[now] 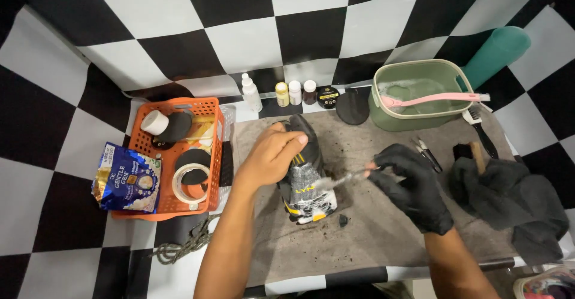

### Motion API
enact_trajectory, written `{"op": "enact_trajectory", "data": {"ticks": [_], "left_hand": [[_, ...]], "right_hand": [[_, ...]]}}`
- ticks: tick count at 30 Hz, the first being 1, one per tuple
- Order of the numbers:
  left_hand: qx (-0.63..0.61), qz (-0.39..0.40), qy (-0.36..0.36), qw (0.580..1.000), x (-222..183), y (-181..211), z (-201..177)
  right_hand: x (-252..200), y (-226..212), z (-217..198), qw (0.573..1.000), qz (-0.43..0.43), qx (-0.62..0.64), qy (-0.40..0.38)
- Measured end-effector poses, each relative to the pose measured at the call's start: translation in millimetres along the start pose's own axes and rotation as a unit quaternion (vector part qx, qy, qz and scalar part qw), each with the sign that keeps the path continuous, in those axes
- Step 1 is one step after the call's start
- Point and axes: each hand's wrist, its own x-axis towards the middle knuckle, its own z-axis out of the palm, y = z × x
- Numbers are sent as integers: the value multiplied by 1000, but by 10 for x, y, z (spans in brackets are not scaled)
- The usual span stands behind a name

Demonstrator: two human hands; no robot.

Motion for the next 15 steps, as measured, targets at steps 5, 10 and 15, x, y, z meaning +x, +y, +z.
{"op": "enact_trajectory", "data": {"ticks": [5, 10, 15], "left_hand": [[-16, 19, 20, 1000, -164, -191, -66], [-44, 76, 92, 992, -419, -276, -207], [-34, 106, 125, 986, -604, 26, -350]], "right_hand": [[-60, 97, 107, 996, 47, 68, 16], [54, 235, -150, 968, 193, 80, 140], [194, 488, -667, 966, 110, -206, 108]]}}
